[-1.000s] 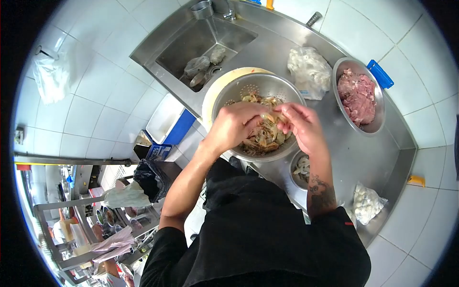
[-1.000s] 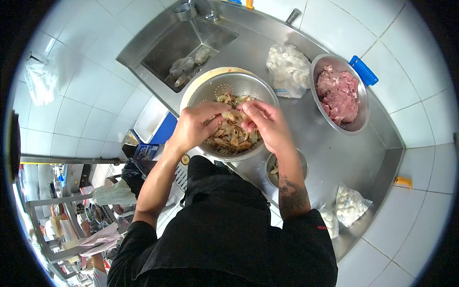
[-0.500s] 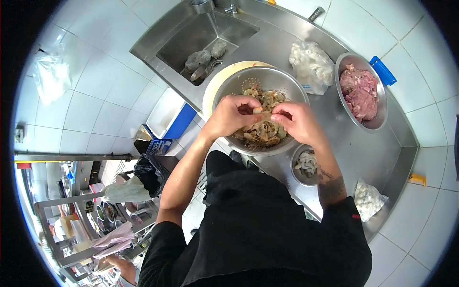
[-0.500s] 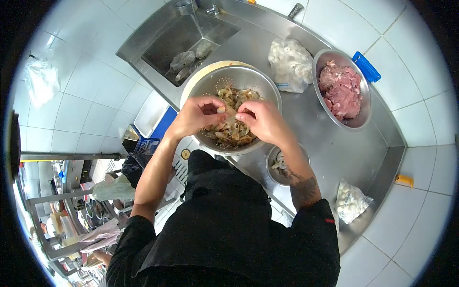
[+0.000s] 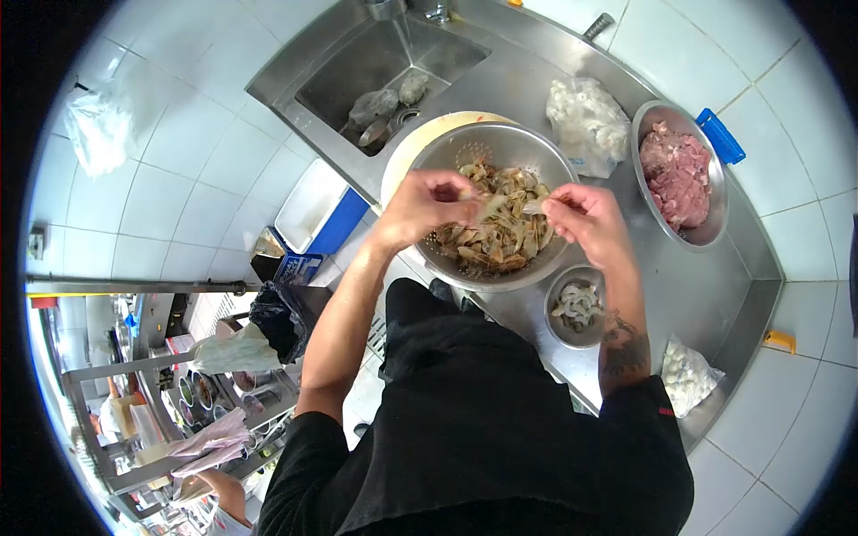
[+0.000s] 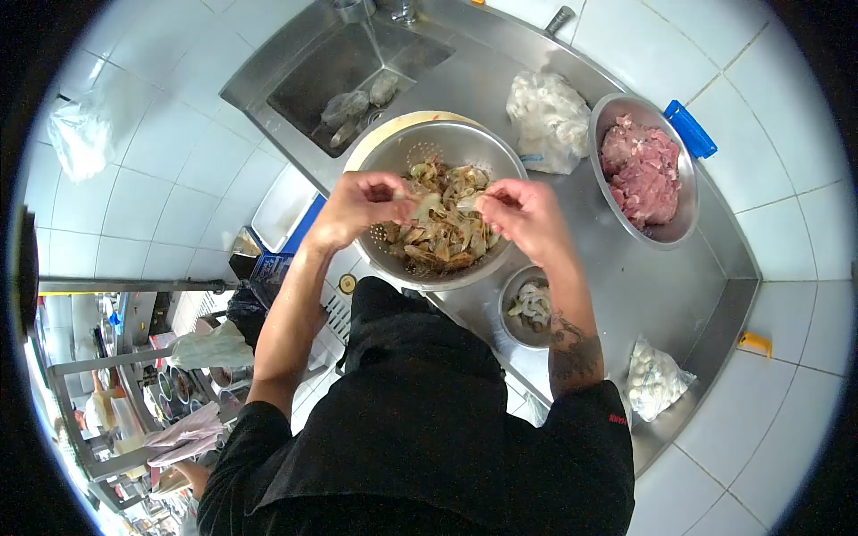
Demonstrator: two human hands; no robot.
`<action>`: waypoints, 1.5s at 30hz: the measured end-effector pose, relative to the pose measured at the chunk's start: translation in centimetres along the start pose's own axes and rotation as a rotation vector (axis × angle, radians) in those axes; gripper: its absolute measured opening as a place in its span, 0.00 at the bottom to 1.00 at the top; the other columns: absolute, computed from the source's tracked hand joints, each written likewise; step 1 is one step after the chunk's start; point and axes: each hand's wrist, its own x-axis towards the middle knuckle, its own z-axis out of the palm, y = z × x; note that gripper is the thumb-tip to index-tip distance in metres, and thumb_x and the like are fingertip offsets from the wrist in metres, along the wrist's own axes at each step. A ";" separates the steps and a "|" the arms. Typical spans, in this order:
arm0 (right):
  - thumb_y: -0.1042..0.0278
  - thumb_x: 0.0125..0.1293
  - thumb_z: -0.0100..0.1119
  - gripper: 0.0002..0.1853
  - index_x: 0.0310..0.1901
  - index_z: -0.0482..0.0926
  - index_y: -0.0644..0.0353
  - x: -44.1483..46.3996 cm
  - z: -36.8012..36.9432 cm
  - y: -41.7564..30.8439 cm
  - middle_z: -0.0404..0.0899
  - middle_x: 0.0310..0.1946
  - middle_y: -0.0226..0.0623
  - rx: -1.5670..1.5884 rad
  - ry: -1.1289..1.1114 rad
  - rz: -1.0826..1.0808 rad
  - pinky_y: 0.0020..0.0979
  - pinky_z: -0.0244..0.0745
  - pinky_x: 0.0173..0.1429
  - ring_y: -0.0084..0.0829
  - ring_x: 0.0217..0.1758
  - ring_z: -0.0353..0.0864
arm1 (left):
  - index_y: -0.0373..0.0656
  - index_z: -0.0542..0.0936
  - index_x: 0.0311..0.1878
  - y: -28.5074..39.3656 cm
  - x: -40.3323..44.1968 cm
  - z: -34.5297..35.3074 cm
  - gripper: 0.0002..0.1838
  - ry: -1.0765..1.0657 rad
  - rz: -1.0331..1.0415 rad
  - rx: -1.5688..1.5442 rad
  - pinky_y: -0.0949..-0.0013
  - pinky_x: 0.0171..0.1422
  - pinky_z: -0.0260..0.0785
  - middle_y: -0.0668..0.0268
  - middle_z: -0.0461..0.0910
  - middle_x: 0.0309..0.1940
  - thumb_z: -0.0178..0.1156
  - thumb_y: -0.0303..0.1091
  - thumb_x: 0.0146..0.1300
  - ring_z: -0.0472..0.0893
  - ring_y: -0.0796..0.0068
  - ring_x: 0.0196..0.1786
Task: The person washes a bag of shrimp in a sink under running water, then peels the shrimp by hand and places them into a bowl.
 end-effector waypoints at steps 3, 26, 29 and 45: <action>0.64 0.70 0.66 0.11 0.42 0.82 0.66 1.4 -0.3 2.0 0.81 0.30 0.29 -0.547 0.001 -0.191 0.21 0.70 0.31 0.18 0.31 0.77 | 0.37 0.81 0.44 -0.5 0.3 -0.9 0.09 -0.011 -0.026 -0.046 0.74 0.42 0.78 0.66 0.84 0.34 0.69 0.22 0.62 0.84 0.77 0.35; 0.74 0.67 0.59 0.06 0.32 0.79 0.65 2.4 3.8 0.9 0.75 0.23 0.29 0.324 -0.079 0.055 0.18 0.59 0.18 0.14 0.19 0.68 | 0.40 0.76 0.40 1.8 -0.7 4.2 0.11 -0.065 0.526 0.822 0.52 0.45 0.73 0.55 0.80 0.35 0.65 0.19 0.54 0.81 0.48 0.42; 0.74 0.67 0.60 0.06 0.32 0.79 0.65 2.2 4.0 0.5 0.75 0.23 0.28 0.297 -0.031 0.055 0.18 0.57 0.18 0.13 0.18 0.66 | 0.39 0.75 0.39 1.0 -0.3 3.6 0.12 -0.065 0.534 0.753 0.53 0.44 0.72 0.56 0.79 0.33 0.64 0.17 0.53 0.81 0.48 0.40; 0.73 0.66 0.64 0.05 0.41 0.82 0.65 2.2 1.3 1.5 0.76 0.24 0.24 -0.094 -0.027 -0.100 0.20 0.64 0.25 0.13 0.23 0.70 | 0.39 0.74 0.36 -1.0 0.2 1.9 0.10 0.109 0.357 0.563 0.64 0.43 0.76 0.62 0.82 0.31 0.68 0.21 0.60 0.84 0.68 0.36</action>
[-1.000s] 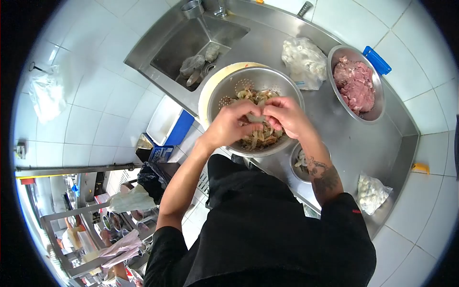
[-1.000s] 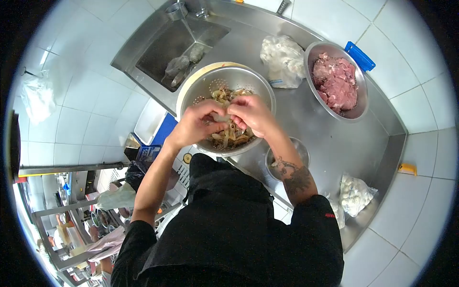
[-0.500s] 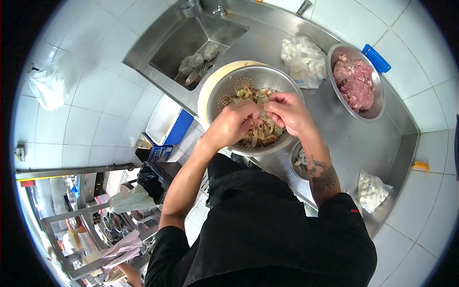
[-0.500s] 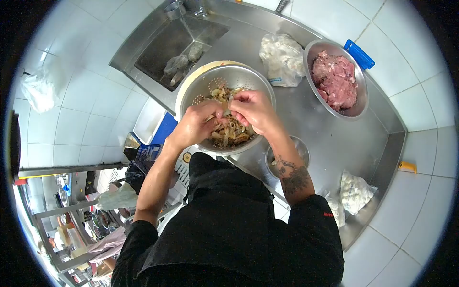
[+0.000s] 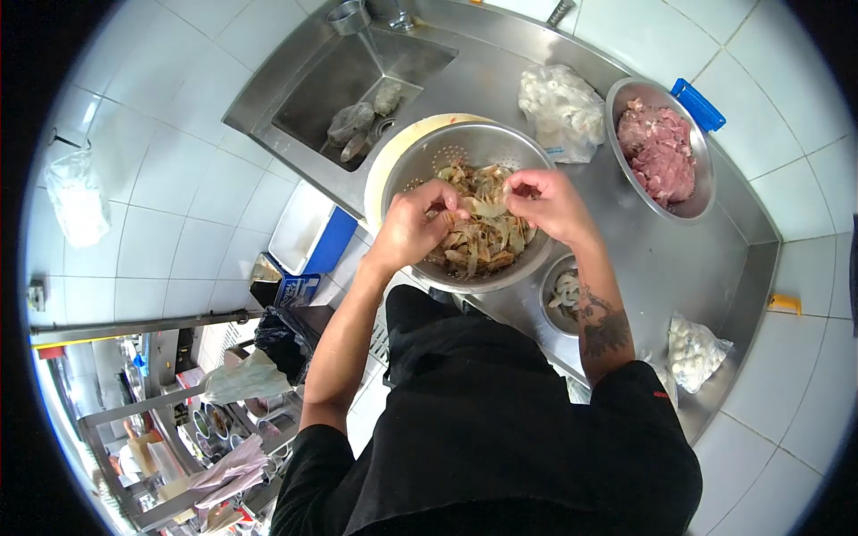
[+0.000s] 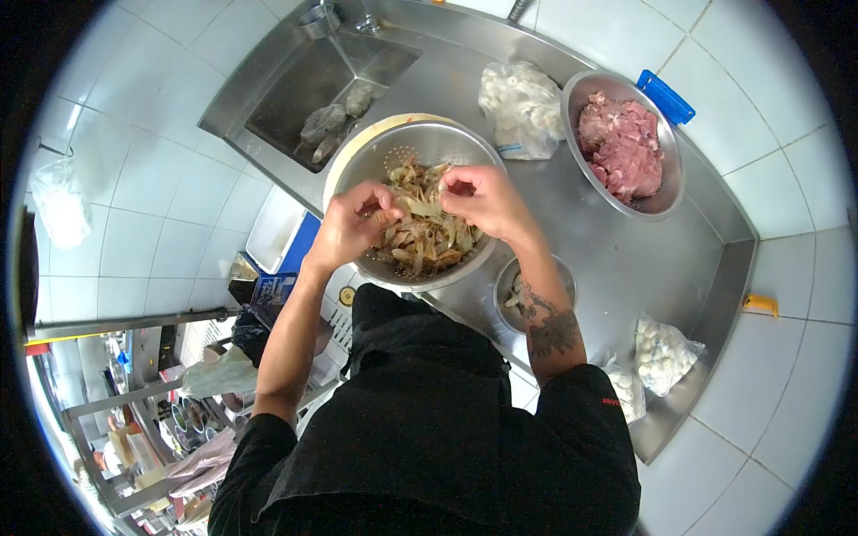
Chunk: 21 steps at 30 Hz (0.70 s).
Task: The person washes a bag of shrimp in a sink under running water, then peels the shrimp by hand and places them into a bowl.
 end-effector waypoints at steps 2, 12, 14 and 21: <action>0.74 0.65 0.64 0.06 0.42 0.83 0.65 0.1 -0.2 0.7 0.77 0.26 0.25 -0.064 -0.037 -0.043 0.21 0.67 0.27 0.13 0.24 0.71 | 0.39 0.74 0.35 -0.5 0.2 0.1 0.09 0.096 -0.070 -0.203 0.67 0.44 0.77 0.64 0.83 0.33 0.67 0.22 0.63 0.84 0.73 0.38; 0.71 0.68 0.65 0.10 0.47 0.84 0.66 0.7 1.6 -0.1 0.84 0.32 0.30 -0.141 0.015 -0.001 0.25 0.77 0.38 0.20 0.32 0.79 | 0.36 0.83 0.54 -3.0 1.5 2.1 0.19 -0.098 -0.082 -0.197 0.70 0.48 0.76 0.60 0.87 0.44 0.71 0.36 0.63 0.84 0.76 0.43; 0.71 0.68 0.65 0.10 0.47 0.84 0.67 1.0 2.1 0.0 0.84 0.33 0.31 -0.110 0.029 -0.055 0.24 0.76 0.36 0.19 0.32 0.79 | 0.39 0.87 0.48 -2.8 1.8 2.4 0.13 -0.064 -0.187 -0.155 0.74 0.43 0.74 0.64 0.87 0.41 0.70 0.35 0.64 0.80 0.82 0.39; 0.74 0.65 0.66 0.09 0.45 0.85 0.67 1.1 1.8 0.5 0.85 0.38 0.39 -0.458 0.034 -0.630 0.29 0.78 0.41 0.28 0.37 0.83 | 0.38 0.88 0.45 -3.4 2.2 1.9 0.09 -0.003 -0.541 -0.678 0.75 0.37 0.75 0.64 0.87 0.33 0.68 0.30 0.65 0.82 0.81 0.34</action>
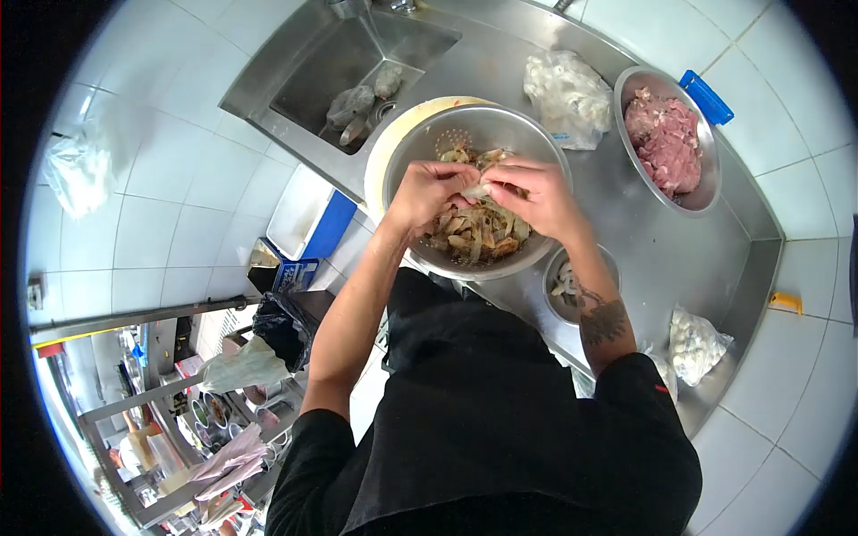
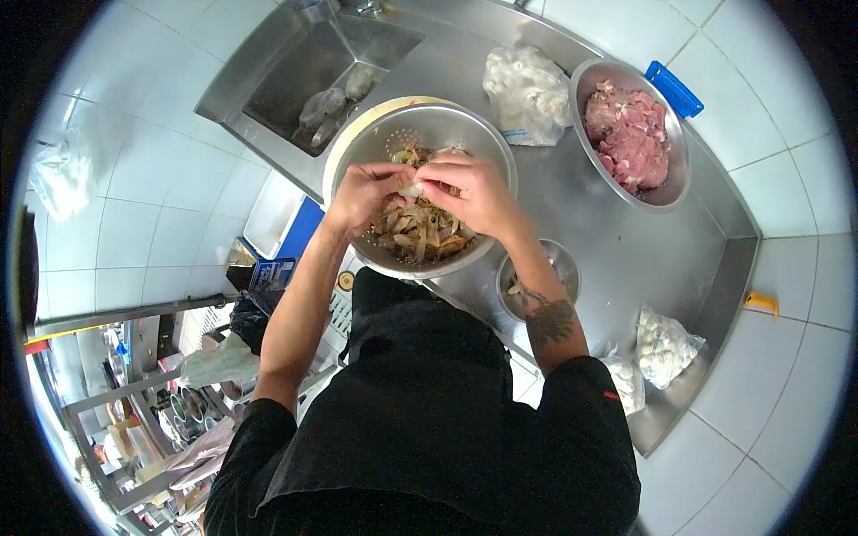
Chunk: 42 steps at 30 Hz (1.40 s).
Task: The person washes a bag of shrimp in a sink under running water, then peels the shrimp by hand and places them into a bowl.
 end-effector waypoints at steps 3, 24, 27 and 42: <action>0.76 0.63 0.67 0.08 0.44 0.85 0.63 -0.6 -0.1 -1.3 0.84 0.36 0.38 0.078 0.109 -0.003 0.29 0.76 0.40 0.32 0.36 0.83 | 0.33 0.86 0.46 0.7 0.1 0.5 0.11 0.025 0.070 0.354 0.74 0.42 0.76 0.63 0.87 0.37 0.67 0.30 0.66 0.82 0.79 0.37; 0.64 0.68 0.67 0.11 0.45 0.85 0.63 -18.3 -7.6 0.5 0.84 0.38 0.32 -0.291 -0.076 0.838 0.25 0.78 0.44 0.21 0.39 0.83 | 0.40 0.85 0.49 2.7 2.9 -6.8 0.10 0.290 0.520 0.832 0.69 0.40 0.76 0.54 0.85 0.32 0.60 0.29 0.66 0.84 0.75 0.32; 0.52 0.73 0.59 0.19 0.50 0.81 0.63 -17.2 -3.9 0.3 0.83 0.34 0.34 -0.065 0.262 0.896 0.28 0.78 0.38 0.25 0.33 0.83 | 0.38 0.84 0.44 1.3 5.0 -9.1 0.14 0.455 0.531 0.980 0.63 0.37 0.74 0.50 0.83 0.31 0.60 0.40 0.70 0.83 0.70 0.30; 0.63 0.75 0.49 0.11 0.42 0.68 0.64 -3.5 -1.3 2.1 0.68 0.20 0.32 0.235 0.426 0.982 0.30 0.60 0.15 0.23 0.13 0.66 | 0.30 0.81 0.28 -2.7 5.0 -9.3 0.33 0.627 0.088 0.678 0.54 0.36 0.69 0.46 0.77 0.20 0.57 0.58 0.70 0.78 0.57 0.27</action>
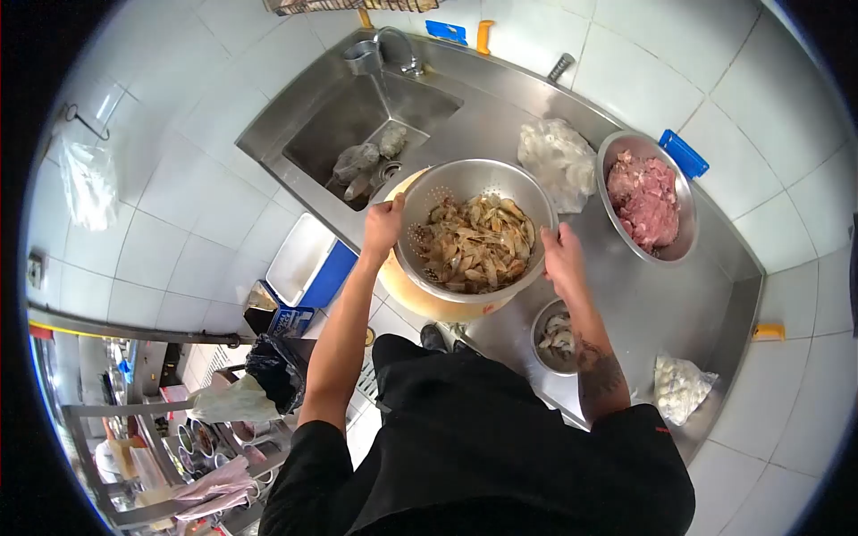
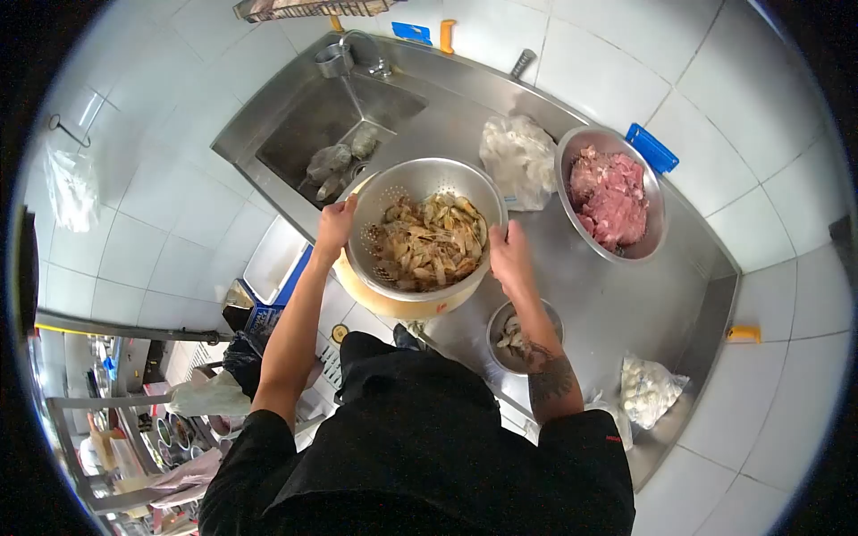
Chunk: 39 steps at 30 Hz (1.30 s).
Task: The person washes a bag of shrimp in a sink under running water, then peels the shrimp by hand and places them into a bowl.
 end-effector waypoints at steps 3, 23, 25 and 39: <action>0.65 0.74 0.48 0.10 0.43 0.67 0.65 -0.2 -0.1 0.4 0.70 0.21 0.33 -0.041 -0.080 0.030 0.31 0.62 0.16 0.24 0.14 0.68 | 0.34 0.81 0.30 0.2 -0.1 -1.9 0.25 -0.060 0.067 0.202 0.47 0.41 0.73 0.45 0.82 0.28 0.58 0.51 0.69 0.83 0.42 0.35; 0.60 0.72 0.54 0.14 0.43 0.70 0.66 -0.7 -2.2 2.0 0.78 0.27 0.44 -0.490 -0.097 -0.109 0.42 0.75 0.32 0.45 0.29 0.81 | 0.54 0.73 0.63 6.0 3.3 4.2 0.29 -0.010 0.673 0.753 0.53 0.59 0.74 0.57 0.80 0.53 0.68 0.42 0.58 0.79 0.56 0.58; 0.60 0.71 0.57 0.15 0.44 0.73 0.66 -0.4 -2.2 1.0 0.79 0.34 0.47 -0.672 0.086 -0.367 0.45 0.76 0.42 0.52 0.39 0.80 | 0.50 0.78 0.56 7.1 3.6 3.2 0.21 -0.098 0.541 0.766 0.53 0.56 0.77 0.56 0.83 0.46 0.67 0.41 0.59 0.83 0.55 0.52; 0.69 0.65 0.61 0.09 0.43 0.84 0.63 5.1 6.0 -4.6 0.81 0.45 0.42 -0.867 -0.252 -1.104 0.41 0.72 0.60 0.43 0.57 0.76 | 0.41 0.85 0.47 8.8 -3.2 1.0 0.12 -0.273 0.787 0.152 0.55 0.53 0.77 0.52 0.85 0.41 0.66 0.30 0.59 0.84 0.49 0.45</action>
